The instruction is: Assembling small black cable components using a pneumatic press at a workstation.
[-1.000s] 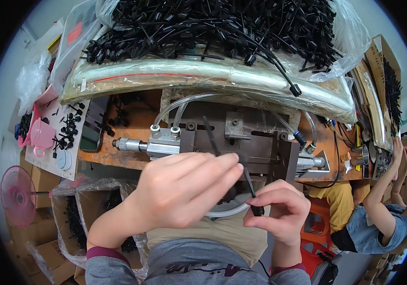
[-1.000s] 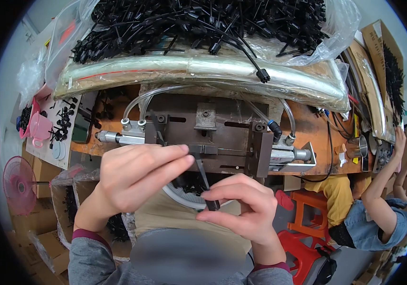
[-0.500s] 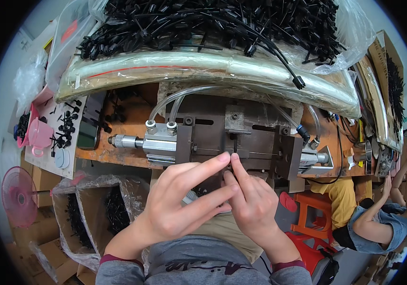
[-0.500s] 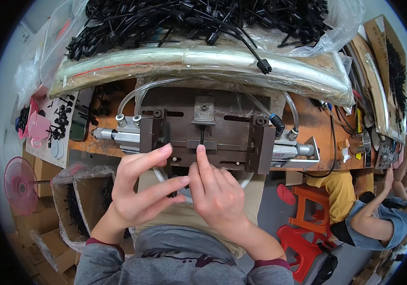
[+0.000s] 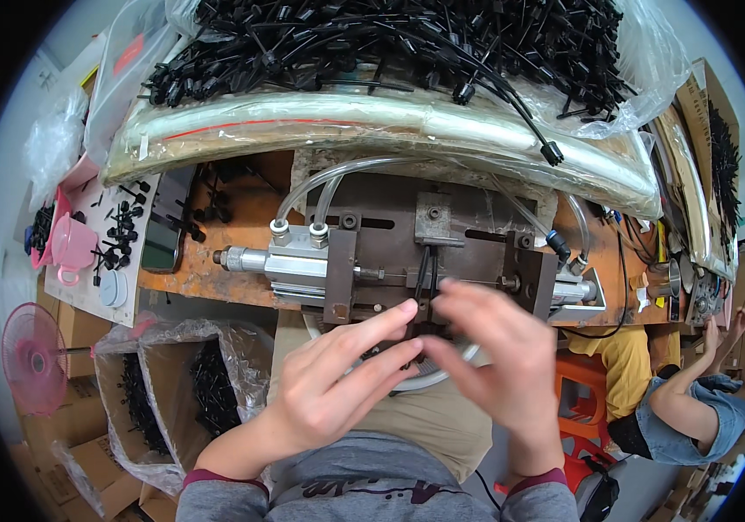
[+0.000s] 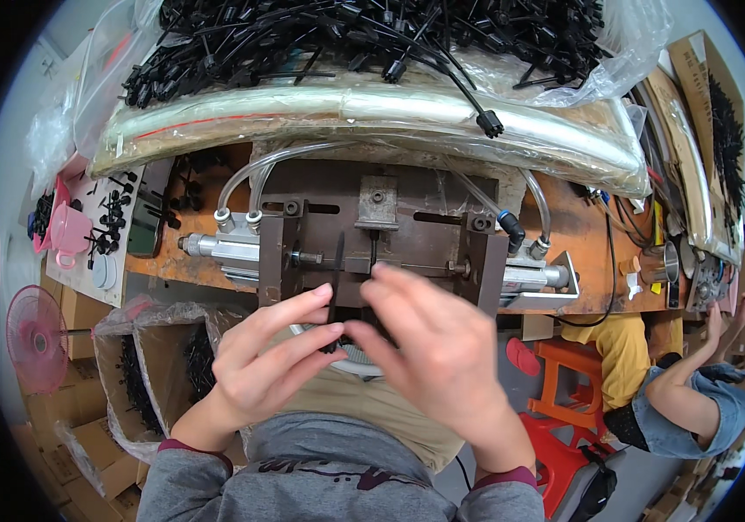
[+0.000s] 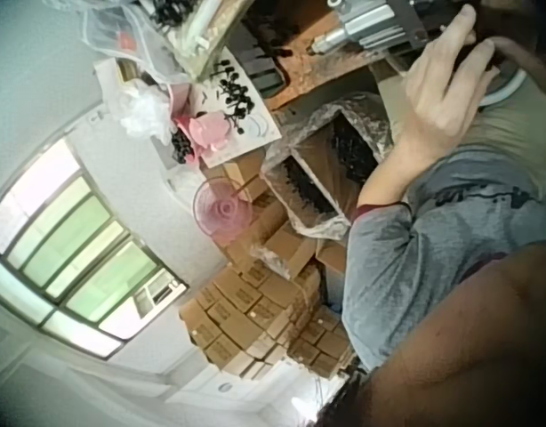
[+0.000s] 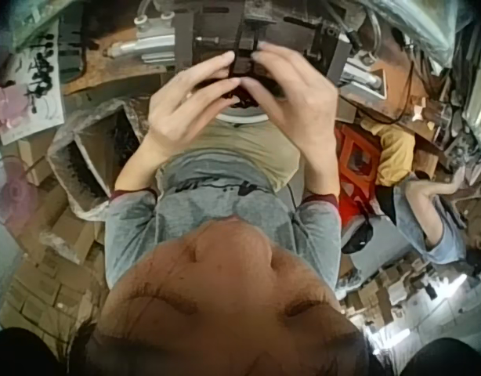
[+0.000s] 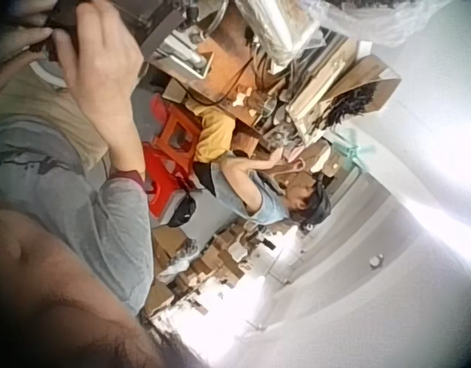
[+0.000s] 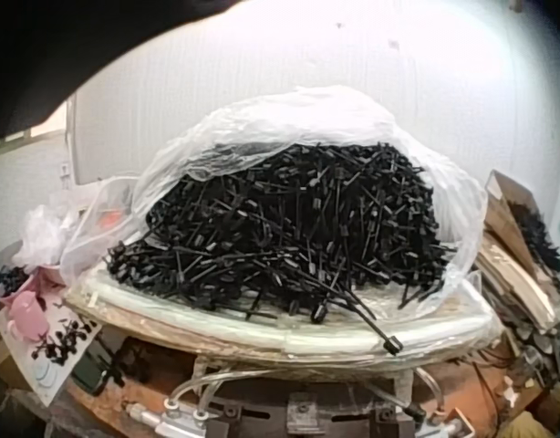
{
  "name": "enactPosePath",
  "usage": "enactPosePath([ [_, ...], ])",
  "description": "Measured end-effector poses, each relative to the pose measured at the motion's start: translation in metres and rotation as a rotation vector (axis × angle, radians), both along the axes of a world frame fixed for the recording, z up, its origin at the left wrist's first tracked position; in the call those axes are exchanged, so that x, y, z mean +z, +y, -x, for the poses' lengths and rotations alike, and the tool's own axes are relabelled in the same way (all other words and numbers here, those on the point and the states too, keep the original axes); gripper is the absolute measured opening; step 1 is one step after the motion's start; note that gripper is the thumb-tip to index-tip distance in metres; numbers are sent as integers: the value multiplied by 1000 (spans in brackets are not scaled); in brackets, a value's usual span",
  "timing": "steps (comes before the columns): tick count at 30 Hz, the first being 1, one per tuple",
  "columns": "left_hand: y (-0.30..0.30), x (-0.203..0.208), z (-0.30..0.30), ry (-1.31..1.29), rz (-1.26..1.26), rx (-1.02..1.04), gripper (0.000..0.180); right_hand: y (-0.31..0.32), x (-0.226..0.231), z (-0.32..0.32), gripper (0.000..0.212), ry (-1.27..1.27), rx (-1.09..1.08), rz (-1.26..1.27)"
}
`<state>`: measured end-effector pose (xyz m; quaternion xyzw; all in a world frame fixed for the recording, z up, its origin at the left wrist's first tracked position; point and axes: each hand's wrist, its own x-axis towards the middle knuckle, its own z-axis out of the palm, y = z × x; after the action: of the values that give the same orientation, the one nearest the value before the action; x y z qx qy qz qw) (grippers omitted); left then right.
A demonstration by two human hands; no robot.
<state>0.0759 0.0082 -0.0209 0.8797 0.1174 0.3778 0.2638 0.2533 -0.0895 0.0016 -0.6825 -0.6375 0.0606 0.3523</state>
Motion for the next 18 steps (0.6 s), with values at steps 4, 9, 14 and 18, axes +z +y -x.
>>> enactPosePath([
  [4, -6, -5, -10, 59, -130, 20, 34, 18, 30, -31, 32, -220, -243, -336],
  [9, -13, -22, -25, 142, -245, 94, 27, 54, 38, -66, 31, -439, -347, -371],
  [14, -13, -21, -31, 220, -303, 100, 23, 57, 35, -72, 22, -347, -308, -322],
  [18, -12, -20, -33, 236, -275, 98, 23, 40, 42, -50, 22, -39, -284, -252],
])
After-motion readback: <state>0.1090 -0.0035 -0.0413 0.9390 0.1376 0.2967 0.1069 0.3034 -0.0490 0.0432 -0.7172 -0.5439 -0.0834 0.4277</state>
